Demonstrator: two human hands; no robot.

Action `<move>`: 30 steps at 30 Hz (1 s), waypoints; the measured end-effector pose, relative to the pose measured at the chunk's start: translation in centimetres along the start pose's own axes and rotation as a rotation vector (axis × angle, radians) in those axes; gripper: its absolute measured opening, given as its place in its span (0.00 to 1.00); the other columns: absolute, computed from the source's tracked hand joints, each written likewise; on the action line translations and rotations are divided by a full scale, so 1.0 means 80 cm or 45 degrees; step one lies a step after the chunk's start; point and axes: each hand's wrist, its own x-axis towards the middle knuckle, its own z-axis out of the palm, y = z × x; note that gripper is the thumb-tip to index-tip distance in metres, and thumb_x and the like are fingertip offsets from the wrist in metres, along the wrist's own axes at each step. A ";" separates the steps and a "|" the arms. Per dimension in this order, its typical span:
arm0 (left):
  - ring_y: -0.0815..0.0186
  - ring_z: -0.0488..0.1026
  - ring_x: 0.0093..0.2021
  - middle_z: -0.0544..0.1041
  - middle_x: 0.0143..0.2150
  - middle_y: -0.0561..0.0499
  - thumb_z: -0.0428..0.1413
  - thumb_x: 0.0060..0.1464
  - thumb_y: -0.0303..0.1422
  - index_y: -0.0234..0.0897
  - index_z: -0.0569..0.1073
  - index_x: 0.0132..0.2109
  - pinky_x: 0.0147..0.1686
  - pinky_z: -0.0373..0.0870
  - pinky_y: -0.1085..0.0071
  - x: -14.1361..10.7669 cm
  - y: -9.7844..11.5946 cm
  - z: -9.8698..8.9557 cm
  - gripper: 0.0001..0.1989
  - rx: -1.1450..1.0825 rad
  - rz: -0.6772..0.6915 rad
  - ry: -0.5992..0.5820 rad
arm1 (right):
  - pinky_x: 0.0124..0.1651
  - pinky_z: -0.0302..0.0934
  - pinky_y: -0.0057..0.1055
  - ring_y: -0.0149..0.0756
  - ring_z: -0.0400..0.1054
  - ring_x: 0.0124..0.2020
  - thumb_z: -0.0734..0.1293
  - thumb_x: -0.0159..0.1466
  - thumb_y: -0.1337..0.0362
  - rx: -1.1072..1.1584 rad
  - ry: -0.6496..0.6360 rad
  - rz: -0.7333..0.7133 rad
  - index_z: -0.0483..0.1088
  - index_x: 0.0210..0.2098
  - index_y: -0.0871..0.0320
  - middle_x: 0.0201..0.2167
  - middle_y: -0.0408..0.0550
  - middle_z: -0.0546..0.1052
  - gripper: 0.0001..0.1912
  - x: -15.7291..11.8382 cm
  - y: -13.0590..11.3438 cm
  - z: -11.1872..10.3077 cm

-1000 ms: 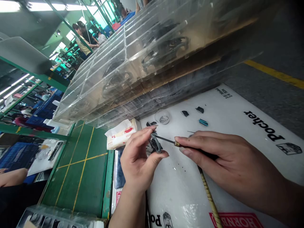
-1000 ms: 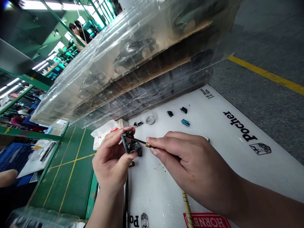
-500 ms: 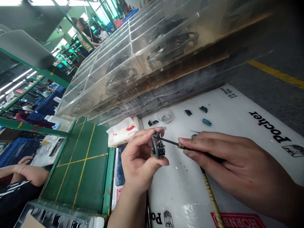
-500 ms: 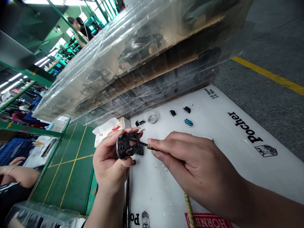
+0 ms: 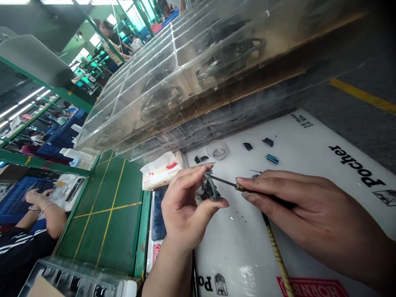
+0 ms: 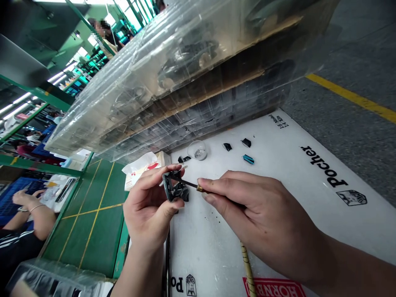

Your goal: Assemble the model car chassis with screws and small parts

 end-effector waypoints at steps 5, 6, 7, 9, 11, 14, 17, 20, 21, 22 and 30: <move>0.47 0.88 0.62 0.88 0.61 0.42 0.82 0.59 0.39 0.50 0.86 0.68 0.65 0.88 0.46 0.002 -0.002 -0.002 0.32 -0.019 -0.020 -0.002 | 0.43 0.86 0.30 0.43 0.90 0.50 0.70 0.81 0.67 -0.003 -0.003 0.006 0.87 0.61 0.46 0.52 0.44 0.92 0.16 -0.001 0.002 0.001; 0.47 0.88 0.62 0.88 0.61 0.42 0.82 0.58 0.38 0.50 0.86 0.68 0.64 0.88 0.46 0.003 -0.002 -0.002 0.32 -0.024 -0.026 -0.001 | 0.43 0.86 0.31 0.44 0.90 0.50 0.70 0.81 0.67 -0.006 -0.003 0.009 0.87 0.61 0.45 0.52 0.44 0.92 0.16 -0.001 0.002 0.001; 0.47 0.88 0.62 0.88 0.60 0.42 0.82 0.58 0.38 0.50 0.86 0.68 0.65 0.88 0.46 0.003 -0.003 -0.001 0.33 -0.025 -0.026 0.000 | 0.43 0.86 0.32 0.44 0.90 0.50 0.70 0.81 0.67 -0.009 -0.004 0.010 0.87 0.61 0.45 0.52 0.44 0.92 0.17 0.000 0.002 0.001; 0.48 0.88 0.63 0.88 0.61 0.42 0.83 0.57 0.36 0.50 0.87 0.68 0.65 0.88 0.47 0.003 -0.003 -0.001 0.33 -0.024 -0.015 0.001 | 0.43 0.86 0.32 0.44 0.90 0.50 0.70 0.81 0.66 -0.015 -0.004 0.011 0.87 0.62 0.44 0.52 0.44 0.92 0.17 0.000 0.002 0.001; 0.49 0.88 0.63 0.88 0.61 0.42 0.83 0.57 0.37 0.50 0.87 0.68 0.65 0.88 0.48 0.004 -0.004 0.000 0.33 -0.055 -0.024 -0.002 | 0.43 0.86 0.32 0.44 0.90 0.49 0.70 0.81 0.67 -0.016 -0.004 0.006 0.87 0.63 0.43 0.52 0.43 0.92 0.18 0.000 0.002 0.001; 0.48 0.88 0.62 0.88 0.60 0.43 0.82 0.59 0.41 0.50 0.87 0.67 0.65 0.89 0.44 0.003 -0.004 0.002 0.31 -0.167 -0.073 -0.006 | 0.43 0.86 0.32 0.43 0.90 0.49 0.70 0.81 0.67 -0.008 0.000 -0.010 0.87 0.62 0.43 0.51 0.43 0.92 0.18 -0.001 0.001 0.000; 0.47 0.88 0.63 0.88 0.61 0.43 0.82 0.59 0.42 0.50 0.86 0.67 0.64 0.89 0.42 0.001 -0.005 0.004 0.31 -0.216 -0.097 0.001 | 0.44 0.85 0.30 0.42 0.90 0.49 0.70 0.81 0.67 -0.008 0.006 -0.015 0.87 0.61 0.45 0.51 0.43 0.92 0.16 -0.001 0.001 0.000; 0.47 0.88 0.63 0.88 0.62 0.43 0.81 0.60 0.41 0.50 0.86 0.68 0.65 0.89 0.41 -0.001 -0.009 0.006 0.31 -0.230 -0.077 0.020 | 0.43 0.84 0.29 0.41 0.90 0.49 0.70 0.81 0.68 -0.023 0.008 -0.022 0.86 0.61 0.47 0.50 0.44 0.92 0.15 -0.001 0.001 0.001; 0.46 0.88 0.64 0.88 0.62 0.43 0.81 0.61 0.42 0.49 0.86 0.68 0.66 0.88 0.41 -0.002 -0.011 0.007 0.31 -0.243 -0.070 0.027 | 0.42 0.84 0.30 0.42 0.90 0.49 0.70 0.81 0.68 -0.028 0.009 -0.037 0.86 0.61 0.48 0.51 0.45 0.92 0.16 -0.001 0.000 0.001; 0.46 0.88 0.65 0.88 0.63 0.43 0.81 0.61 0.42 0.49 0.86 0.68 0.67 0.88 0.40 -0.002 -0.012 0.007 0.31 -0.259 -0.071 0.031 | 0.42 0.84 0.30 0.42 0.90 0.49 0.70 0.82 0.68 -0.035 0.012 -0.051 0.85 0.62 0.48 0.51 0.45 0.92 0.16 -0.002 -0.001 0.000; 0.39 0.82 0.74 0.86 0.69 0.47 0.78 0.63 0.49 0.59 0.84 0.70 0.72 0.82 0.33 -0.003 -0.015 0.015 0.31 -0.286 -0.135 0.045 | 0.47 0.85 0.33 0.43 0.89 0.48 0.68 0.82 0.70 -0.108 0.080 -0.116 0.83 0.65 0.54 0.51 0.50 0.91 0.16 -0.008 -0.006 0.001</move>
